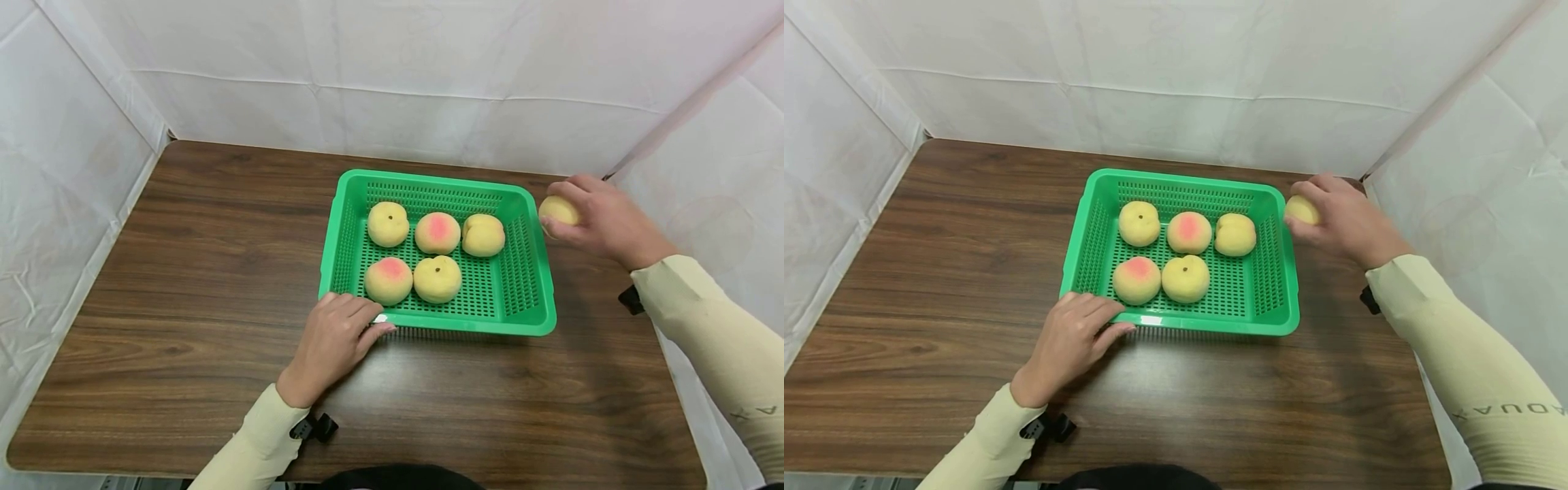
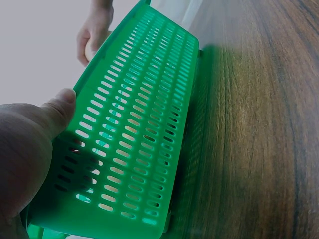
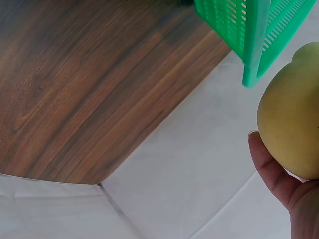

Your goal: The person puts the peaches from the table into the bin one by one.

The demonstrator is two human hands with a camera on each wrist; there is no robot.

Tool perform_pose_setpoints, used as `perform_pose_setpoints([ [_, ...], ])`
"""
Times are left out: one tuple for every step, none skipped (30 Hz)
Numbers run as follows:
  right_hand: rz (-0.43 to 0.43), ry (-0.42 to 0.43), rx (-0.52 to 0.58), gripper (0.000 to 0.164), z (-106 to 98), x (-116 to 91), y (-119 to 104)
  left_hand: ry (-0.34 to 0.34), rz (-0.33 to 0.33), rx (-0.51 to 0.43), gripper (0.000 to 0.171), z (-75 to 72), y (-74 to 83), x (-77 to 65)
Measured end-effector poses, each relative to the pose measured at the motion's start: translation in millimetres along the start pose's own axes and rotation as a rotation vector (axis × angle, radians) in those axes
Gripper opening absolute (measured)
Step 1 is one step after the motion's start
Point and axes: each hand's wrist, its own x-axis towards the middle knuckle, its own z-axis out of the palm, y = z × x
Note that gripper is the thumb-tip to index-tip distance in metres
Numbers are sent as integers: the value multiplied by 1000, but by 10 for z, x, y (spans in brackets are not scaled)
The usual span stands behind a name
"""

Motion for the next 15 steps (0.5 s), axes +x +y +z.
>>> perform_pose_setpoints([
  [4, -6, -2, 37, -1, -1, -8, 4, 3, 0, 26, 1, 0, 1],
  [8, -14, -2, 36, -5, -2, -19, 4, 3, 1, 26, 0, 1, 1],
  [10, -19, -2, 36, -6, -3, -30, 1, 2, 2, 26, -1, 2, 0],
  [12, -22, -3, 36, -6, -2, -38, -5, -2, 2, 25, -3, 3, 0],
  [12, -26, -4, 36, -9, -2, -47, -7, -3, 3, 25, -1, 1, -3],
  [11, -26, -5, 36, -10, -2, -55, -8, -4, 3, 25, 0, 1, -4],
  [11, -26, -5, 35, -12, -2, -66, -10, -6, 2, 25, 0, 1, -5],
  [6, -22, -5, 35, -12, 0, -72, -16, -9, 3, 25, 1, 1, -6],
  [0, -18, -6, 36, -11, 3, -76, -16, -10, 3, 25, 3, -1, -7],
  [-1, -17, -6, 36, -13, 5, -84, -12, -6, 3, 25, 7, -3, -7],
  [-3, -19, -5, 36, -15, 5, -91, -6, -2, 3, 25, 12, -5, -7],
  [-3, -20, -4, 36, -18, 6, -98, -4, 0, 3, 25, 12, -5, -5],
  [-1, -25, -1, 36, -20, 10, -105, -1, 2, 4, 26, 12, -6, -4],
  [-1, -29, 2, 36, -23, 14, -113, 2, 5, 4, 27, 13, -7, -2],
  [1, -33, 4, 36, -27, 18, -124, 8, 9, 4, 27, 16, -8, -1],
])
